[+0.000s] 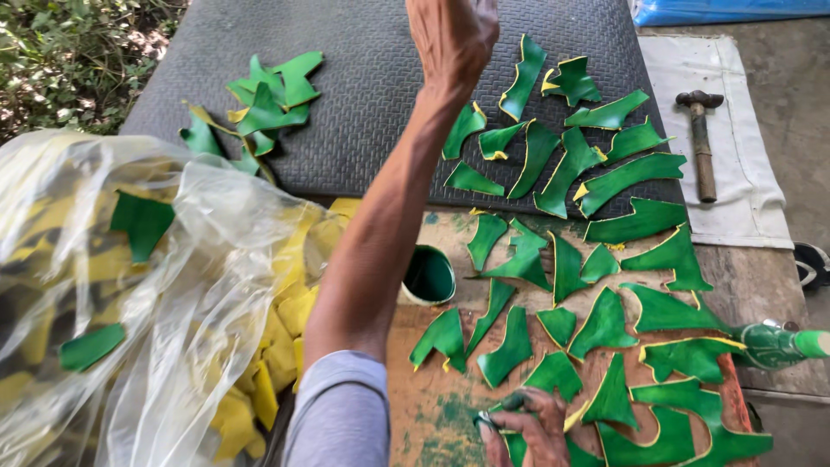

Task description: The person paints the edges of yellow leather pieces green using a small brush. They repeatedly dip the brush into a paint container and apply the paint to individual pieces, then place the finished pieces onto a mat.

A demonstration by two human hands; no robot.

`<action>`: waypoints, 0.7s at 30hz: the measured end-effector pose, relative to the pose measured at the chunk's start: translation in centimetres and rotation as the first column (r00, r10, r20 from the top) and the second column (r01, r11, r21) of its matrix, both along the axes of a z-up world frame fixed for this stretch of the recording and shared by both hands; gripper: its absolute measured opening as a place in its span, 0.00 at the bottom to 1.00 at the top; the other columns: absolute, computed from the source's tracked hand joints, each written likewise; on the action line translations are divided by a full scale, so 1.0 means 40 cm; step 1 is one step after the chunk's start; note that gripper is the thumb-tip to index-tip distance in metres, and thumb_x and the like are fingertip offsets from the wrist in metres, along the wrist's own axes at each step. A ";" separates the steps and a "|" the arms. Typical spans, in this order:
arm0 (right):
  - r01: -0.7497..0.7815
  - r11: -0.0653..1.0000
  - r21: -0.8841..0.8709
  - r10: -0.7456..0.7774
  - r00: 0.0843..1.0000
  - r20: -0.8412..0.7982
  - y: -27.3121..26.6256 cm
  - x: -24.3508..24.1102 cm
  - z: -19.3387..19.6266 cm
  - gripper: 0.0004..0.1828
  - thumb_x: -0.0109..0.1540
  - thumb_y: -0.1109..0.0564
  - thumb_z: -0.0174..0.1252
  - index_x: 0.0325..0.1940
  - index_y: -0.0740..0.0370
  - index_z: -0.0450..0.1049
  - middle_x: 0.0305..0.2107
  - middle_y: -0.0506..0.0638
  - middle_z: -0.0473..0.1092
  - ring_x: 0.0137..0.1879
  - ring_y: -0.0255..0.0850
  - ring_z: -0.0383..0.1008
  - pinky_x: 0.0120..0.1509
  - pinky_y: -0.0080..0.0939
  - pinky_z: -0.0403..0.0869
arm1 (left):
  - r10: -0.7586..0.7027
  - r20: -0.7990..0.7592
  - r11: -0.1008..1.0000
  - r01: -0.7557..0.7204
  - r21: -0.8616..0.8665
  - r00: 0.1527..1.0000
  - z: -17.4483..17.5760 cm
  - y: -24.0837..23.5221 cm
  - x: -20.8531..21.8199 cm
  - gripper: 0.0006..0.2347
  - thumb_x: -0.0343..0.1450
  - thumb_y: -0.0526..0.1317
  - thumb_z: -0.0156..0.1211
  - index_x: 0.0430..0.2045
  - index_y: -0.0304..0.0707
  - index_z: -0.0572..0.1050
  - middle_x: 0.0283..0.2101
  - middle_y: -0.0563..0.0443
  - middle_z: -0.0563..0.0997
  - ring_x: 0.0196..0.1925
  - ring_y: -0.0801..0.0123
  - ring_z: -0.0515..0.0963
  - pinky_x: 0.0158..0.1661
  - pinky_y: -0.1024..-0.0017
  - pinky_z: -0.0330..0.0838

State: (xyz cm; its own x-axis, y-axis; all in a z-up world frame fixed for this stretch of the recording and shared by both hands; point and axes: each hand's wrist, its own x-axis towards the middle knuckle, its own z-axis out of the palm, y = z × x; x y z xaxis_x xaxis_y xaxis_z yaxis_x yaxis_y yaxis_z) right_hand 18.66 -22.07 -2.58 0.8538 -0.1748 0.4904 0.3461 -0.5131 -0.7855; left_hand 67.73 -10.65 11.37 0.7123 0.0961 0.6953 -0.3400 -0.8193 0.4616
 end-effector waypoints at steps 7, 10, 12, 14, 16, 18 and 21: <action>-0.044 0.995 -0.085 0.035 0.994 -0.102 -0.087 -0.005 -0.161 0.10 0.48 0.50 0.72 0.31 0.48 0.80 0.35 0.44 0.68 0.52 0.44 0.70 0.61 0.48 0.69 | 0.027 -0.079 0.996 -0.034 -0.084 0.996 -0.254 -0.047 0.002 0.17 0.56 0.30 0.66 0.39 0.32 0.74 0.23 0.41 0.80 0.27 0.53 0.79 0.34 0.58 0.63; -0.049 0.993 -0.107 0.035 0.991 -0.131 -0.094 -0.007 -0.171 0.10 0.49 0.49 0.71 0.31 0.48 0.80 0.35 0.43 0.68 0.53 0.44 0.70 0.62 0.49 0.69 | -0.020 -0.192 0.995 0.002 -0.096 0.981 -0.270 -0.040 0.010 0.19 0.57 0.29 0.64 0.41 0.28 0.72 0.23 0.41 0.80 0.25 0.55 0.81 0.33 0.58 0.65; -0.051 0.992 -0.113 0.035 0.990 -0.138 -0.091 0.002 -0.172 0.10 0.49 0.49 0.72 0.31 0.48 0.80 0.35 0.43 0.69 0.53 0.44 0.70 0.62 0.49 0.68 | -0.004 -0.128 0.997 -0.006 -0.075 0.992 -0.272 -0.035 0.011 0.18 0.56 0.28 0.64 0.39 0.28 0.73 0.22 0.40 0.80 0.25 0.52 0.80 0.32 0.56 0.66; -0.056 0.992 -0.117 0.038 0.988 -0.151 -0.092 0.003 -0.174 0.10 0.49 0.49 0.72 0.31 0.49 0.80 0.35 0.43 0.69 0.52 0.44 0.70 0.61 0.50 0.68 | -0.019 -0.116 0.995 0.008 -0.098 0.993 -0.279 -0.033 0.018 0.17 0.56 0.28 0.63 0.38 0.28 0.73 0.21 0.39 0.80 0.24 0.52 0.81 0.29 0.57 0.68; -0.030 0.996 -0.086 0.018 0.989 -0.144 -0.096 -0.002 -0.179 0.09 0.50 0.49 0.72 0.31 0.49 0.80 0.35 0.44 0.69 0.52 0.43 0.71 0.60 0.47 0.70 | -0.061 -0.156 0.986 0.035 -0.164 0.986 -0.290 -0.023 0.033 0.16 0.57 0.28 0.62 0.39 0.29 0.73 0.20 0.40 0.79 0.22 0.55 0.82 0.24 0.59 0.71; -0.010 0.998 -0.057 0.004 0.995 -0.104 -0.093 -0.003 -0.185 0.10 0.51 0.50 0.71 0.33 0.49 0.80 0.36 0.44 0.68 0.52 0.42 0.71 0.60 0.45 0.72 | -0.056 -0.018 0.992 0.054 -0.112 0.998 -0.299 -0.011 0.032 0.12 0.58 0.29 0.61 0.33 0.31 0.74 0.19 0.37 0.78 0.21 0.46 0.79 0.25 0.53 0.69; -0.021 0.999 -0.045 0.019 0.999 -0.041 -0.087 0.012 -0.179 0.11 0.51 0.52 0.71 0.34 0.51 0.78 0.38 0.46 0.68 0.53 0.43 0.70 0.60 0.45 0.71 | -0.045 0.013 0.993 0.046 -0.108 0.999 -0.271 0.018 0.007 0.04 0.64 0.30 0.55 0.30 0.34 0.74 0.21 0.34 0.76 0.21 0.44 0.78 0.27 0.51 0.71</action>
